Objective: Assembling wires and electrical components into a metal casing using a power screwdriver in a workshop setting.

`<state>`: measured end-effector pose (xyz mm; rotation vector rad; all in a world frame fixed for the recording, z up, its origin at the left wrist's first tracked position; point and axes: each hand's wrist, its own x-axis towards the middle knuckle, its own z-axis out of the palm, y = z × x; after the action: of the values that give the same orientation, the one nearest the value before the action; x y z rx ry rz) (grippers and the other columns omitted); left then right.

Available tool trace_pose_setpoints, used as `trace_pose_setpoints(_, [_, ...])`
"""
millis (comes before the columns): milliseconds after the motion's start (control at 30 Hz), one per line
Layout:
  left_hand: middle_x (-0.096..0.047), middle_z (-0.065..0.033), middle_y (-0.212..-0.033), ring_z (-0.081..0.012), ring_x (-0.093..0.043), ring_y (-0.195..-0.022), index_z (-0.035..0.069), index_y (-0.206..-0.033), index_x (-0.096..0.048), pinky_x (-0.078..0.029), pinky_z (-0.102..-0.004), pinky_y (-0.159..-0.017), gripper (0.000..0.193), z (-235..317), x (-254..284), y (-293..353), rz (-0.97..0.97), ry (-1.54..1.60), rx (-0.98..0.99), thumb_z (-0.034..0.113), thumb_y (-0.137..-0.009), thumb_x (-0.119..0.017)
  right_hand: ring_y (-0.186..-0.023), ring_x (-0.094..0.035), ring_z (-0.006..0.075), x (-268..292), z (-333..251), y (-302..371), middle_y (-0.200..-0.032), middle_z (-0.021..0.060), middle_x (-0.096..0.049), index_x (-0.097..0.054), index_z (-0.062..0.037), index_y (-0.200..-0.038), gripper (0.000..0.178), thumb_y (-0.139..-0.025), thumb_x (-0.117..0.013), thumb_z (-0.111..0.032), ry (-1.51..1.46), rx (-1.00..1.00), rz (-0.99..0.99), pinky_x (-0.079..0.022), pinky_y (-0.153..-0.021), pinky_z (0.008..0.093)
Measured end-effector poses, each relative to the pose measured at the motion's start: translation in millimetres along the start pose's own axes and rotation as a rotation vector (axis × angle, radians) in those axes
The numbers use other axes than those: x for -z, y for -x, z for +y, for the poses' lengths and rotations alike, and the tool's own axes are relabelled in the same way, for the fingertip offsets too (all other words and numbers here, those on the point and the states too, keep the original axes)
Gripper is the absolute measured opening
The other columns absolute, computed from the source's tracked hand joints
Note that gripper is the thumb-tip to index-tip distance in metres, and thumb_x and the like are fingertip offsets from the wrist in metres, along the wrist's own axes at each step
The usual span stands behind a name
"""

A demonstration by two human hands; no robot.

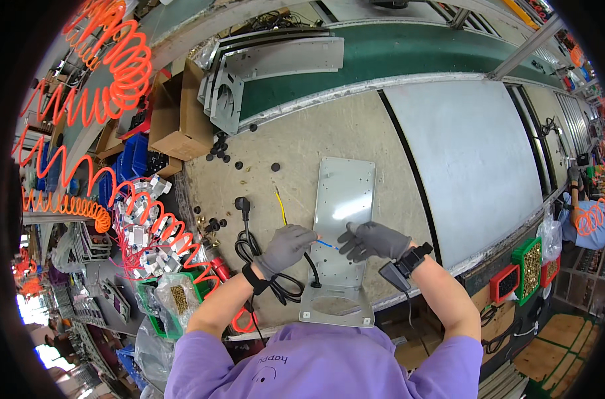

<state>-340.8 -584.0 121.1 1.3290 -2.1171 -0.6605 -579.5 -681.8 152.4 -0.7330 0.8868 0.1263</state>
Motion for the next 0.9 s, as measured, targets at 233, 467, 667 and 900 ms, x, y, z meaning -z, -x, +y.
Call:
trace_pose_setpoints(233, [-0.06,-0.0018,-0.089,-0.0193,-0.056,-0.078,0.013,-0.097,-0.06,-0.044,-0.031,-0.07,0.033,0.2,0.8,0.1,-0.01,-0.096,-0.062,0.004,-0.065,-0.061,-0.071,-0.059,0.0137,-13.1,14.8,-2.1,-0.088,0.0095,-0.063,-0.057,-0.0002,-0.105,0.042,-0.09,-0.046,-0.038,-0.021,-0.128,-0.135,-0.049,-0.063,0.0263])
trace_pose_setpoints(467, [-0.058,-0.0022,-0.092,-0.0191,-0.055,-0.083,0.012,-0.1,-0.057,-0.043,-0.0313,-0.073,0.029,2.4,0.5,-1.3,-0.052,-0.095,-0.053,0.009,-0.072,-0.06,-0.06,-0.056,0.0101,-18.4,20.3,-12.2,-0.078,0.0058,-0.063,-0.063,-0.0005,-0.094,0.027,-0.086,-0.054,-0.025,0.008,0.005,-0.016,-0.046,-0.053,0.0251])
trace_pose_setpoints(667, [-0.061,-0.0074,-0.082,-0.021,-0.056,-0.069,0.006,-0.095,-0.06,-0.044,-0.03,-0.063,0.016,1.4,-6.1,-6.3,-0.147,0.256,0.175,0.01,-0.08,-0.057,-0.059,-0.054,0.0161,-38.5,11.3,-10.0,-0.071,0.0054,-0.057,-0.059,-0.0036,-0.083,0.015,-0.077,-0.055,-0.016,1.155,0.508,0.263,-0.043,-0.057,0.0291])
trace_pose_setpoints(900, [-0.055,-0.0028,-0.068,-0.007,-0.048,-0.057,-0.003,-0.088,-0.059,-0.042,-0.0243,-0.054,0.012,-1.9,7.2,-20.6,-0.375,0.779,0.559,0.007,-0.084,-0.054,-0.074,-0.055,0.0235,-16.1,-2.8,-9.7,-0.074,0.0075,-0.054,-0.053,-0.007,-0.078,0.015,-0.064,-0.054,-0.014,1.777,1.056,0.233,-0.042,-0.066,0.0367])
